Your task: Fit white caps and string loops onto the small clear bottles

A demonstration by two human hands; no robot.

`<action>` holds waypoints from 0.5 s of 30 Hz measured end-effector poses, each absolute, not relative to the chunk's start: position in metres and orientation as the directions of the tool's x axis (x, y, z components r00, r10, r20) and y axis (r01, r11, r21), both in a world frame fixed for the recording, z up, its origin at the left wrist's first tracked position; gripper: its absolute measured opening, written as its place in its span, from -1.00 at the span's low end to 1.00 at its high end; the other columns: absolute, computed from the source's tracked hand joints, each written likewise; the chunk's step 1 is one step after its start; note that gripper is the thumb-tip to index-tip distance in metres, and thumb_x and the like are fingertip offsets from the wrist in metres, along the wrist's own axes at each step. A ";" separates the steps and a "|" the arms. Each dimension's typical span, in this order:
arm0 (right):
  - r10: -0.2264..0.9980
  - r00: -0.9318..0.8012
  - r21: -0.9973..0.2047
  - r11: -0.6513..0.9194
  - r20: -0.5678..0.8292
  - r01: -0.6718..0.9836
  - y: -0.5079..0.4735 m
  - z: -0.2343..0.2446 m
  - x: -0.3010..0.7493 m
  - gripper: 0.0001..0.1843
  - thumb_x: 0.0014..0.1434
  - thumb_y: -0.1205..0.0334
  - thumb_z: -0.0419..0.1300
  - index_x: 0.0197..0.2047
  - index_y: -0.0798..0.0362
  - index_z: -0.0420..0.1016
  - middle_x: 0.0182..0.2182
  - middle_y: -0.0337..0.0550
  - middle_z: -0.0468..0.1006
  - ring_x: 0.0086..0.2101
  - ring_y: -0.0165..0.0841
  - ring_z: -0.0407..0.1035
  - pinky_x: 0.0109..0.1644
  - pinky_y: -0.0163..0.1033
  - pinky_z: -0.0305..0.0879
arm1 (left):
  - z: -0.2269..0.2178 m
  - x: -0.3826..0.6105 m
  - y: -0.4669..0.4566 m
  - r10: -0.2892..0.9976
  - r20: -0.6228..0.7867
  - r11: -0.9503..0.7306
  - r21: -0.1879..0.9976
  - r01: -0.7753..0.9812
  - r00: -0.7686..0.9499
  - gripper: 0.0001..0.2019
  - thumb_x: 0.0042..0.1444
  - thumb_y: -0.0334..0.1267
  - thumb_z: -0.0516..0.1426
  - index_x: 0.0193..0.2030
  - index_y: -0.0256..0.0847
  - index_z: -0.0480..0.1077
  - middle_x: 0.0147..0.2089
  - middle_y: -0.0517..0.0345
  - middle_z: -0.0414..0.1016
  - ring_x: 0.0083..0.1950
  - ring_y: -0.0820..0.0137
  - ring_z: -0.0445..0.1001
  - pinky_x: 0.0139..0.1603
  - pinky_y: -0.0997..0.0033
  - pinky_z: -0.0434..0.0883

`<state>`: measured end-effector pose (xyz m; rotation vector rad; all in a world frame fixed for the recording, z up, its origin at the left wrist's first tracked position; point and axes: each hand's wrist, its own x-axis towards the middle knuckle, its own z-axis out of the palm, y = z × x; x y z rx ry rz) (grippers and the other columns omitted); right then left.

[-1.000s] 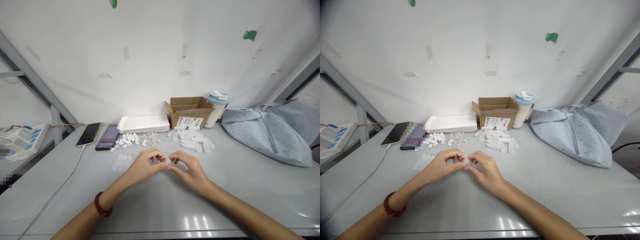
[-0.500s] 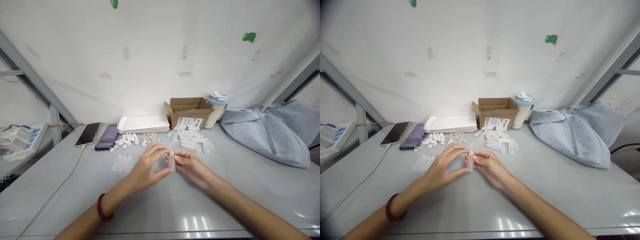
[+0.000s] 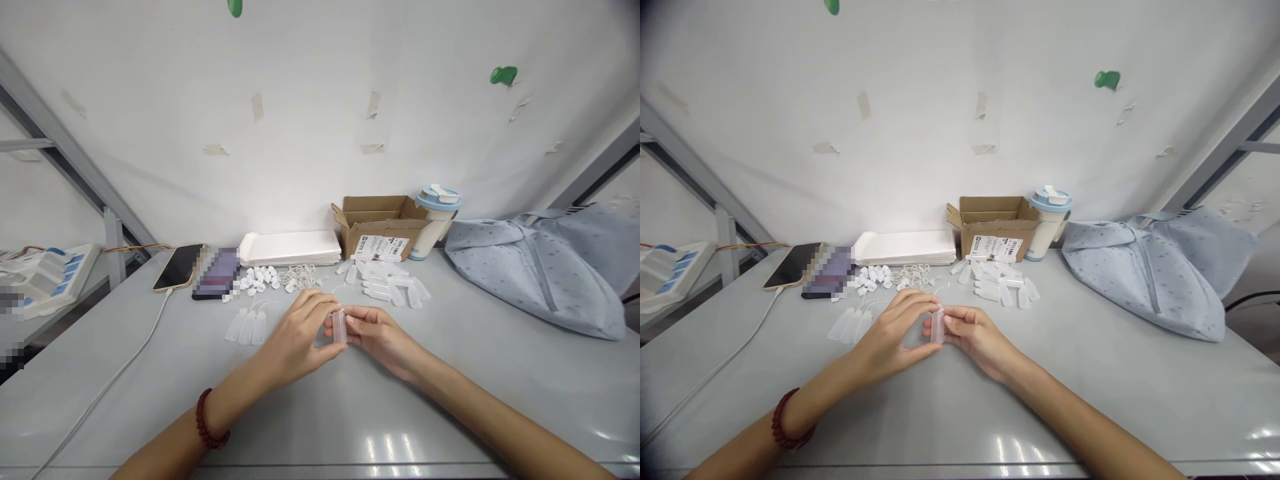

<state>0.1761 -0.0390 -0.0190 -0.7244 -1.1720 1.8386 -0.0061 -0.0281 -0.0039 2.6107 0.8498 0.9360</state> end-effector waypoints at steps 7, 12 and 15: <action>0.845 -0.533 -0.994 -0.087 -0.040 -0.063 -0.042 -0.025 0.175 -0.57 0.10 0.14 0.21 0.06 0.02 0.39 -0.16 -0.07 0.52 -0.27 -0.34 0.42 -0.15 -0.16 0.27 | 0.019 -0.043 -0.011 0.808 0.249 -0.586 0.435 0.684 0.534 -0.64 -0.08 -0.19 0.22 -0.11 -0.15 0.31 -0.06 0.07 0.38 0.06 0.18 0.23 0.00 0.22 0.29; 0.852 -0.521 -0.997 -0.079 -0.055 -0.024 -0.044 -0.022 0.175 -0.64 0.11 0.12 0.20 -0.03 0.06 0.43 -0.17 -0.06 0.50 -0.27 -0.36 0.41 -0.09 -0.13 0.26 | 0.027 -0.074 -0.003 0.902 -0.136 -0.319 0.430 0.845 0.410 -0.55 -0.23 -0.01 0.22 -0.16 -0.11 0.34 -0.15 0.11 0.31 -0.21 0.24 0.35 -0.28 0.35 0.33; 0.860 -0.506 -0.996 -0.084 -0.069 -0.008 -0.044 -0.020 0.176 -0.67 0.09 0.12 0.21 -0.08 0.07 0.44 -0.20 -0.07 0.51 -0.29 -0.36 0.40 -0.11 -0.14 0.26 | 0.029 -0.077 -0.004 0.887 -0.255 -0.274 0.384 0.882 0.386 -0.55 -0.29 -0.03 0.23 -0.19 -0.11 0.35 -0.20 0.13 0.28 -0.22 0.23 0.34 -0.29 0.37 0.31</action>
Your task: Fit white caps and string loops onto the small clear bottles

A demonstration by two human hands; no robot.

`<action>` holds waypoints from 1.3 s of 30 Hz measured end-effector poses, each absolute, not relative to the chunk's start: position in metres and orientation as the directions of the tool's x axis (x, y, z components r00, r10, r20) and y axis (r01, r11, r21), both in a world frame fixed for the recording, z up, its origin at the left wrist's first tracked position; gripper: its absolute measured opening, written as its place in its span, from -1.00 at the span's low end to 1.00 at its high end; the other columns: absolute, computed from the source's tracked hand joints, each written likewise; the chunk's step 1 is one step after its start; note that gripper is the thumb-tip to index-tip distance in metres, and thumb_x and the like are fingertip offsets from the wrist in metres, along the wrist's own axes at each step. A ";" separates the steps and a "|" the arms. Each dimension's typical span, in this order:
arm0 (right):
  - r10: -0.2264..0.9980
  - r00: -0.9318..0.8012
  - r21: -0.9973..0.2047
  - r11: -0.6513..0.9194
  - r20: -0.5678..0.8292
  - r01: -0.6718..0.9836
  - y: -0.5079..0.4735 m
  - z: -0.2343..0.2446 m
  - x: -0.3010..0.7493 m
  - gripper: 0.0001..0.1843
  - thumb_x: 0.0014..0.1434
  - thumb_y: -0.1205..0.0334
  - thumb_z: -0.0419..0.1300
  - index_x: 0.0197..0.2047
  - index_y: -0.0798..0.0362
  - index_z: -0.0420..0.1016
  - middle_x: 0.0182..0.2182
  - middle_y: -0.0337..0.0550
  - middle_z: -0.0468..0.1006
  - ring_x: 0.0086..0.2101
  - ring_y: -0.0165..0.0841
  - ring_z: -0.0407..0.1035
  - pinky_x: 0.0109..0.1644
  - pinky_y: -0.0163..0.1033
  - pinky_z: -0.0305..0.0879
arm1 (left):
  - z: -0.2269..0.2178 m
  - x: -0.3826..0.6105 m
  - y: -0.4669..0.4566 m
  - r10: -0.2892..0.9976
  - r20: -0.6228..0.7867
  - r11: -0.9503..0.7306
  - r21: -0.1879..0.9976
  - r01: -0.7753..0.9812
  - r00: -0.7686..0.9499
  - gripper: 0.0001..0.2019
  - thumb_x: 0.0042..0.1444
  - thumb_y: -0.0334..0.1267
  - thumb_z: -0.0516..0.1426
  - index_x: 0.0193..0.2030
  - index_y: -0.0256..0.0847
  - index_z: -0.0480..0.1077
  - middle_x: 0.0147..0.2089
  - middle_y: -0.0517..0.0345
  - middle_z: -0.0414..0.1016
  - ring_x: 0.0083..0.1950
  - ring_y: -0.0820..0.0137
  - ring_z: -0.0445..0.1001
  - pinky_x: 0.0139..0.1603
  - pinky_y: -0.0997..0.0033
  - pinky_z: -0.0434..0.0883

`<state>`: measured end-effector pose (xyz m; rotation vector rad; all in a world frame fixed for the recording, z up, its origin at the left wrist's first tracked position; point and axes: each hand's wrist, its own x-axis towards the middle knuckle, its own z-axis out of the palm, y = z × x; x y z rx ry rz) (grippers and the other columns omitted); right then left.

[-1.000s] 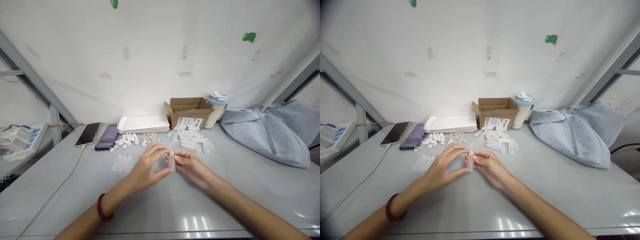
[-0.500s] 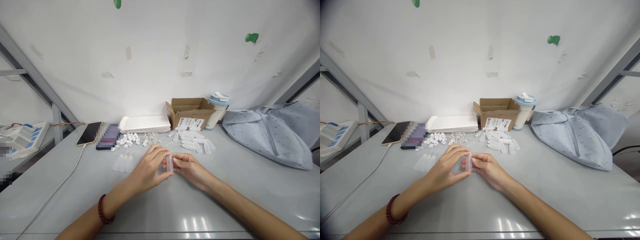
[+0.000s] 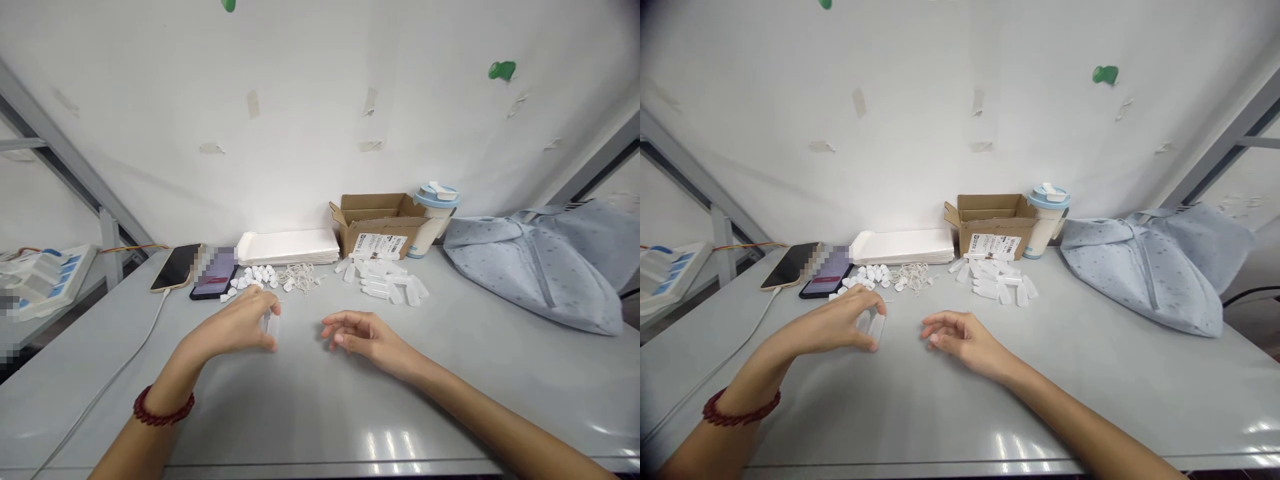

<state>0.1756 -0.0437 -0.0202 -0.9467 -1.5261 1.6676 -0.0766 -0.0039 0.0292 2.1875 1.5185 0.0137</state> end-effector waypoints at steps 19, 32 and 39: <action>0.903 -0.424 -0.996 -0.047 -0.073 0.072 -0.040 -0.020 0.177 -0.71 0.07 0.06 0.21 -0.21 0.07 0.46 -0.23 -0.09 0.54 -0.34 -0.37 0.40 -0.17 -0.18 0.29 | 0.024 -0.083 0.002 0.883 -0.258 -0.297 0.342 0.892 0.393 -0.58 -0.29 -0.16 0.21 -0.18 -0.08 0.35 -0.25 0.13 0.30 -0.20 0.18 0.32 -0.29 0.36 0.30; 0.930 -0.230 -0.742 0.367 0.286 0.561 -0.014 -0.029 0.198 -0.77 0.18 0.24 0.01 -0.15 0.07 0.42 -0.23 -0.04 0.48 -0.24 -0.27 0.37 -0.26 -0.18 0.30 | 0.005 -0.049 0.010 0.875 0.139 -0.475 0.425 0.771 0.463 -0.71 0.15 -0.08 -0.01 -0.11 -0.20 0.35 -0.02 0.02 0.39 0.09 0.17 0.21 0.05 0.17 0.24; 0.830 -0.348 -0.161 0.453 0.437 0.877 0.010 -0.048 0.200 -0.67 0.22 0.35 -0.05 0.04 0.12 0.34 0.02 0.15 0.34 0.05 -0.08 0.16 0.01 0.04 0.19 | -0.011 -0.026 0.016 0.767 0.177 -0.641 0.266 0.720 0.617 -0.68 0.22 -0.22 -0.08 -0.02 -0.27 0.38 0.08 -0.02 0.37 0.09 0.14 0.20 0.10 0.11 0.20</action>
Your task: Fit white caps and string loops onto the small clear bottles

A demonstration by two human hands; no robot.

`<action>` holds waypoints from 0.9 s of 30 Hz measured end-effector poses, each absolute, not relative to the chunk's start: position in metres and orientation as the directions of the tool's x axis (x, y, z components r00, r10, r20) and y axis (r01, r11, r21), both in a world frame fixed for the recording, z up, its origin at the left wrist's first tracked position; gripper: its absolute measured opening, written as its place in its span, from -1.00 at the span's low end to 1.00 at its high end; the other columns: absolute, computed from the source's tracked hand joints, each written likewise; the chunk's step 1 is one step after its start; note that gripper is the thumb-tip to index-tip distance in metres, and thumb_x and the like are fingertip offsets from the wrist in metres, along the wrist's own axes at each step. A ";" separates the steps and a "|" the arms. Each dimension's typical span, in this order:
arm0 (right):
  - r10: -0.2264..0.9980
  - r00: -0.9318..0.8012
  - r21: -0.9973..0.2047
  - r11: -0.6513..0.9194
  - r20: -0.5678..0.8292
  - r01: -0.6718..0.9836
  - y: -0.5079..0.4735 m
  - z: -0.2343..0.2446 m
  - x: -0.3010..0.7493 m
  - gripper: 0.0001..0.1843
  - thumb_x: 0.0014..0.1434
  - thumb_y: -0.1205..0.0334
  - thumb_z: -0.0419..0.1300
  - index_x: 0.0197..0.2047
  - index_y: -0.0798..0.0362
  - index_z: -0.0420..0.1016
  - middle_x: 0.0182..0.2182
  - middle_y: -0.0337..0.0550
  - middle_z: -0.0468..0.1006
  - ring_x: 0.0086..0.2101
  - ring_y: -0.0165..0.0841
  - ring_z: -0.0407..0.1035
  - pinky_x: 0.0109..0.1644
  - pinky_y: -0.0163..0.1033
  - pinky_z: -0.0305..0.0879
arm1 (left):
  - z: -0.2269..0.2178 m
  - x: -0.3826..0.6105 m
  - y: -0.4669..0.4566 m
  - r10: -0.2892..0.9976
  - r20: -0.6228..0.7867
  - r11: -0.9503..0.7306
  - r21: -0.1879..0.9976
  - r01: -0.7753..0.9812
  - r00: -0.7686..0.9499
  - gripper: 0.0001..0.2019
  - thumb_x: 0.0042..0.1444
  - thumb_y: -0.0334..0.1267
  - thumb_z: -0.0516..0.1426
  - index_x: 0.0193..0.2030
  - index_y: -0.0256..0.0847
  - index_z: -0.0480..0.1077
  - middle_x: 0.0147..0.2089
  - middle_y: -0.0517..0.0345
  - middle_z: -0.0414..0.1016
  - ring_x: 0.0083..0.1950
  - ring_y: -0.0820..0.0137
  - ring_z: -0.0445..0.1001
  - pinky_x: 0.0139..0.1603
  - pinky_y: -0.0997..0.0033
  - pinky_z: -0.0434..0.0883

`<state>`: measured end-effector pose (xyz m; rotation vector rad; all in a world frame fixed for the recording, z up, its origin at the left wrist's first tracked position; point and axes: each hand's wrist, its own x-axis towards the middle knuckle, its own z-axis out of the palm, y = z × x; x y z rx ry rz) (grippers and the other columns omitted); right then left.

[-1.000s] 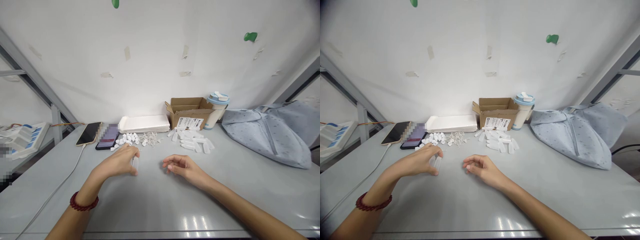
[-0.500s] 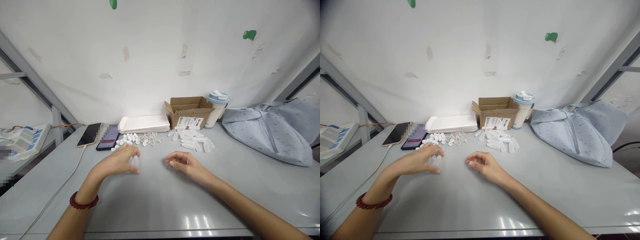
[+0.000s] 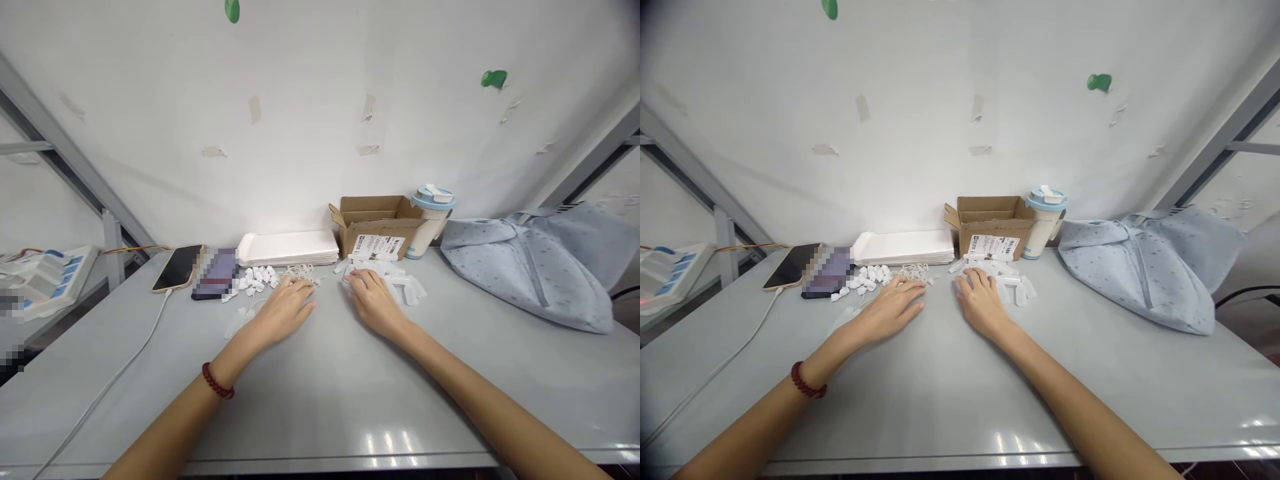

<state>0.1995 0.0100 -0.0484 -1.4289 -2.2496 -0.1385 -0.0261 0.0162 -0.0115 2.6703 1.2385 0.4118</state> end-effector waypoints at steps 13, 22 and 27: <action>0.891 -0.319 0.068 0.314 0.324 0.947 0.010 -0.052 0.198 -0.48 0.27 -0.07 -0.13 0.23 -0.12 0.16 0.20 0.07 0.17 0.22 0.09 -0.17 0.10 0.35 -0.12 | -0.013 -0.020 0.015 0.787 0.179 -0.617 0.262 0.742 0.591 -0.63 0.20 -0.09 -0.05 -0.07 -0.30 0.41 0.02 -0.07 0.39 0.05 0.08 0.20 0.06 0.03 0.21; 0.869 -0.378 0.089 0.370 0.320 0.925 0.007 -0.051 0.198 -0.49 0.28 -0.03 -0.14 0.22 -0.03 0.18 0.22 0.02 0.16 0.23 0.04 -0.16 0.14 0.32 -0.17 | 0.002 -0.027 0.017 0.873 0.269 -0.484 0.568 0.665 0.406 -0.60 0.16 -0.09 0.01 0.09 -0.19 0.33 0.17 0.05 0.31 0.17 0.19 0.18 0.00 0.19 0.34; 0.844 -0.400 0.166 0.364 0.358 0.916 0.011 -0.046 0.197 -0.50 0.26 -0.01 -0.07 0.17 0.07 0.26 0.08 0.17 0.32 0.18 0.06 -0.05 0.15 0.27 -0.19 | 0.010 -0.034 0.015 0.931 0.234 -0.361 0.703 0.613 0.280 -0.63 0.13 -0.10 0.03 0.05 -0.15 0.37 0.17 0.10 0.32 0.18 0.23 0.21 -0.13 0.31 0.40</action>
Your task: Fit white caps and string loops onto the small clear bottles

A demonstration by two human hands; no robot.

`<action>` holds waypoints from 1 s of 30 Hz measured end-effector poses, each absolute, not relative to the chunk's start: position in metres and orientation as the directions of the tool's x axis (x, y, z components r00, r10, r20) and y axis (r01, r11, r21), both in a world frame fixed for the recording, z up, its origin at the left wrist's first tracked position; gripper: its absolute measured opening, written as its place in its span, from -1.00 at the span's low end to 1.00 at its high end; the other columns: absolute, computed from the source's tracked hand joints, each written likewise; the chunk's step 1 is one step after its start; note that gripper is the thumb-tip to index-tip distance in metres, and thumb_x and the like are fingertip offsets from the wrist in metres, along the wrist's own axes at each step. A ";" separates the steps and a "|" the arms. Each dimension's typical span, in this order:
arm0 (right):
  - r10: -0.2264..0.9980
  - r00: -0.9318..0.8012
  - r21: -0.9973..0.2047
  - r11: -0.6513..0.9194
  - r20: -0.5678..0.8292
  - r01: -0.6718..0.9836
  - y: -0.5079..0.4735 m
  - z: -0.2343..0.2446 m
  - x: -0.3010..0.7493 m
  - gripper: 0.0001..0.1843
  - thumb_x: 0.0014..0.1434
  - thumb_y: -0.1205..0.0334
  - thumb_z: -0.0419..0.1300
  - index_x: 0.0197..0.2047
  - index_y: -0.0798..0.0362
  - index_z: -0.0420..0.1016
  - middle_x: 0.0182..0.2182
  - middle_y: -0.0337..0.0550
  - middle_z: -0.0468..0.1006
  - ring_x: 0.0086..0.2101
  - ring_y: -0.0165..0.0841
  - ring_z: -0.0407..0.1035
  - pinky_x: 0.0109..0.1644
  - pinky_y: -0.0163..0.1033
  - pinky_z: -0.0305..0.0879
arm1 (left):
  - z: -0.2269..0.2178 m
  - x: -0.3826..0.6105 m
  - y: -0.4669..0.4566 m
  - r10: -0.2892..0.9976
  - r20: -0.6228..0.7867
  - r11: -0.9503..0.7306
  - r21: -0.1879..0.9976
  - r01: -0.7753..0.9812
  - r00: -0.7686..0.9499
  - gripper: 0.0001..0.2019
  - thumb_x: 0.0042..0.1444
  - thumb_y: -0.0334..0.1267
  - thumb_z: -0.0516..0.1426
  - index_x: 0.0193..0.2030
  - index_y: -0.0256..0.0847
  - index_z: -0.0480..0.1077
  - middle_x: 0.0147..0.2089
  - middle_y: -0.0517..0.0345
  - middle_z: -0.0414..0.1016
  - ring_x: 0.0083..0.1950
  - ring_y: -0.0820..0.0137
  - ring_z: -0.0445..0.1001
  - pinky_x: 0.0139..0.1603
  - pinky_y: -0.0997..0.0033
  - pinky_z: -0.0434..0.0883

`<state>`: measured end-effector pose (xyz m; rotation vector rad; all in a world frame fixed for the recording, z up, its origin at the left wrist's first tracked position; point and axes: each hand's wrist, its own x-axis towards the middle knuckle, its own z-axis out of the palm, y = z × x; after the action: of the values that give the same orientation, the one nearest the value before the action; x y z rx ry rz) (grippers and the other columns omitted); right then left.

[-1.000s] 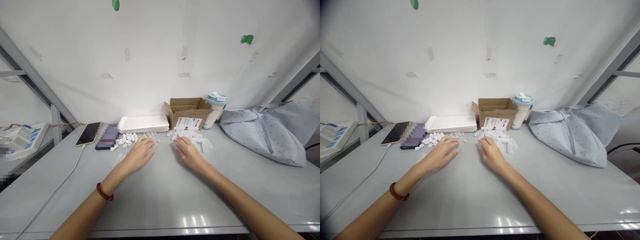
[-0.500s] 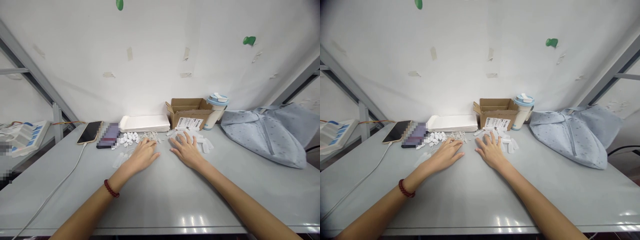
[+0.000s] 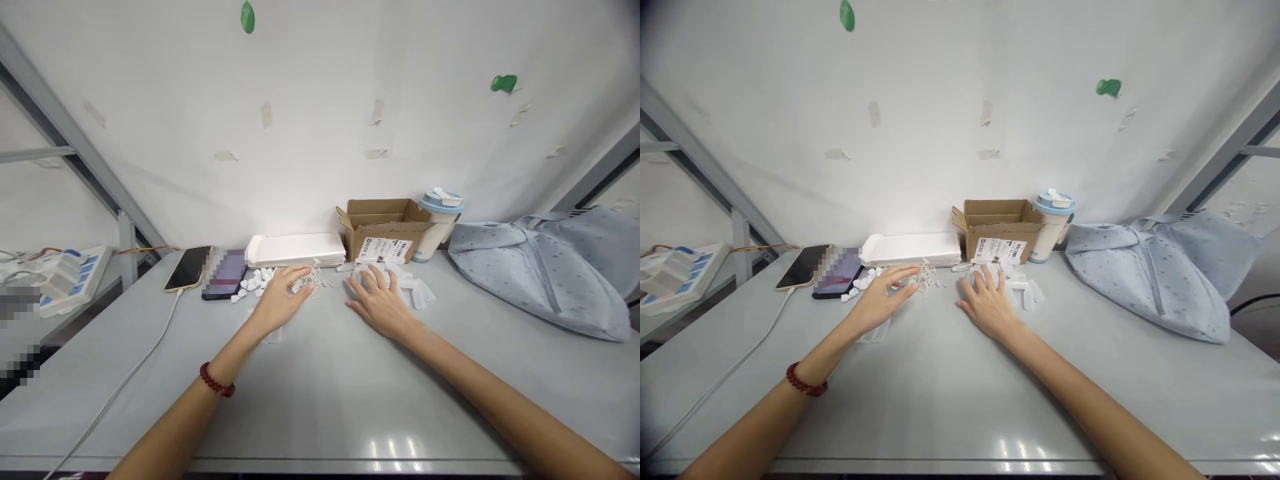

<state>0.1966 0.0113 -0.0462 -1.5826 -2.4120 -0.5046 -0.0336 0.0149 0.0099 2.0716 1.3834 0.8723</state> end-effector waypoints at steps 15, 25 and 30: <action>0.859 -0.393 0.146 0.364 0.328 0.920 0.002 -0.034 0.185 -0.68 0.29 0.29 -0.11 -0.21 0.09 0.48 -0.37 0.02 0.47 -0.24 -0.17 0.24 -0.07 0.01 0.00 | 0.016 -0.029 -0.002 0.942 0.186 -0.299 0.844 0.446 0.279 -0.81 -0.03 -0.22 0.14 -0.30 -0.16 0.54 -0.12 0.11 0.56 -0.02 0.23 0.44 -0.07 0.25 0.39; 0.826 -0.455 -0.390 0.559 0.333 0.731 -0.014 -0.027 0.192 -0.86 0.15 0.34 0.06 -0.19 0.05 0.33 -0.34 -0.10 0.47 -0.28 -0.26 0.28 -0.16 -0.11 0.20 | 0.006 -0.022 -0.002 0.985 -0.061 -0.010 0.917 0.399 0.164 -0.84 -0.17 -0.21 0.22 -0.47 -0.27 0.46 -0.45 0.13 0.53 -0.34 0.31 0.48 -0.32 0.40 0.39; 0.781 -0.420 -0.385 0.603 0.463 0.698 -0.018 -0.031 0.190 -0.87 0.18 0.35 0.05 -0.16 0.05 0.28 -0.32 -0.08 0.44 -0.26 -0.25 0.31 -0.16 -0.11 0.23 | 0.006 -0.023 -0.003 0.973 -0.047 -0.045 0.921 0.386 0.226 -0.77 -0.10 -0.18 0.18 -0.30 -0.25 0.49 -0.38 0.15 0.50 -0.32 0.37 0.44 -0.28 0.42 0.35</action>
<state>0.1897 -0.0179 -0.0311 -1.1628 -2.2181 0.1754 -0.0229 -0.0031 0.0057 1.5943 1.3073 0.8152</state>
